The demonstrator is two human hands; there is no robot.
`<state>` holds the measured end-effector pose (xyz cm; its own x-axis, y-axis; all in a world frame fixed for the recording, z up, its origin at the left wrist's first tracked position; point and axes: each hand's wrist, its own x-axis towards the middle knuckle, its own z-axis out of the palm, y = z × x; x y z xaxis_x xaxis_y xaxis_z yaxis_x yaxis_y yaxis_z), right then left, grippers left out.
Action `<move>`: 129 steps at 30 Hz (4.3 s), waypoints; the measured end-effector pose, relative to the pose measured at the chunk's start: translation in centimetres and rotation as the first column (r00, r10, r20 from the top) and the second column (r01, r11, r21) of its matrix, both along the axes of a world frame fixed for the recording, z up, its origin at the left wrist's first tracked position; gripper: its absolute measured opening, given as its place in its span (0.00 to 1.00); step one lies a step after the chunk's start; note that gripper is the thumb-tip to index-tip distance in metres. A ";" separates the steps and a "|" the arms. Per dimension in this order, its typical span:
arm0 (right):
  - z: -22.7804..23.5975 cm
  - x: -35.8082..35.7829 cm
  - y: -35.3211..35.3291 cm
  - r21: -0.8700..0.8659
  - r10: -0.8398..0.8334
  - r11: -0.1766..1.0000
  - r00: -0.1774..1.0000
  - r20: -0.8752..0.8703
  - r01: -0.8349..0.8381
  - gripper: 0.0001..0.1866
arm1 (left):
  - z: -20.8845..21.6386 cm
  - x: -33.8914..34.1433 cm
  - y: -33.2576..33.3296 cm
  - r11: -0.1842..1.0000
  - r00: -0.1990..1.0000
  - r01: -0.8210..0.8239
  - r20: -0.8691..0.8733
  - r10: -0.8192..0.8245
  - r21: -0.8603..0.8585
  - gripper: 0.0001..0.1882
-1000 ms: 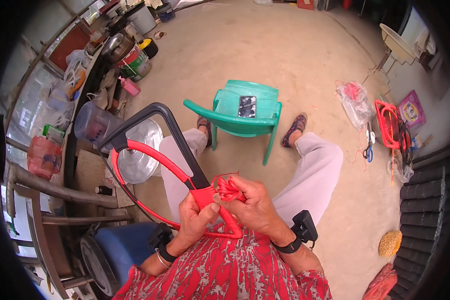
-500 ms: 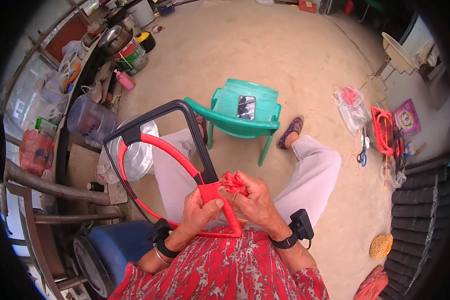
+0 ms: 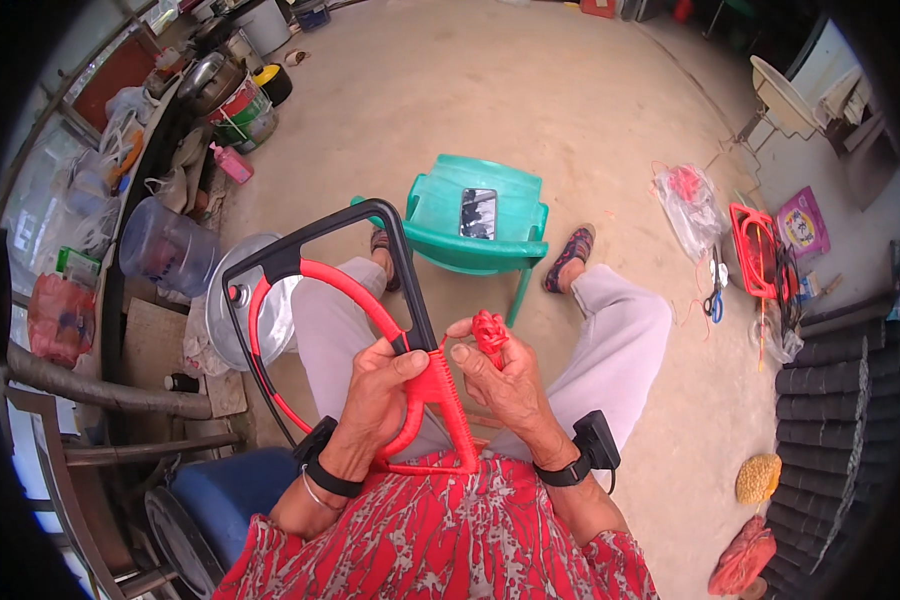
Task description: Wrapping a red cord around a plastic fan frame to weave the surface.
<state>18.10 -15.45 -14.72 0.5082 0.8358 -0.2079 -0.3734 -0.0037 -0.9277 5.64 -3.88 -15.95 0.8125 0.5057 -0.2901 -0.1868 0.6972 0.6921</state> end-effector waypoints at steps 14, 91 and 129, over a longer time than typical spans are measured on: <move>-1.5 3.0 0.0 -0.003 0.082 0.997 0.995 -0.051 -0.082 0.12 | -0.5 2.4 0.0 0.979 0.993 0.096 -0.047 -0.106 -0.179 0.11; 0.4 1.7 -1.9 -0.117 0.195 0.971 0.974 -0.115 -0.208 0.11 | -0.6 -0.3 0.4 0.984 0.998 -0.044 -0.042 0.037 -0.174 0.15; -1.7 4.4 1.8 0.017 0.171 0.982 0.919 0.354 -0.190 0.22 | 3.7 -0.9 -3.6 0.779 0.817 -0.369 -0.222 0.532 0.508 0.10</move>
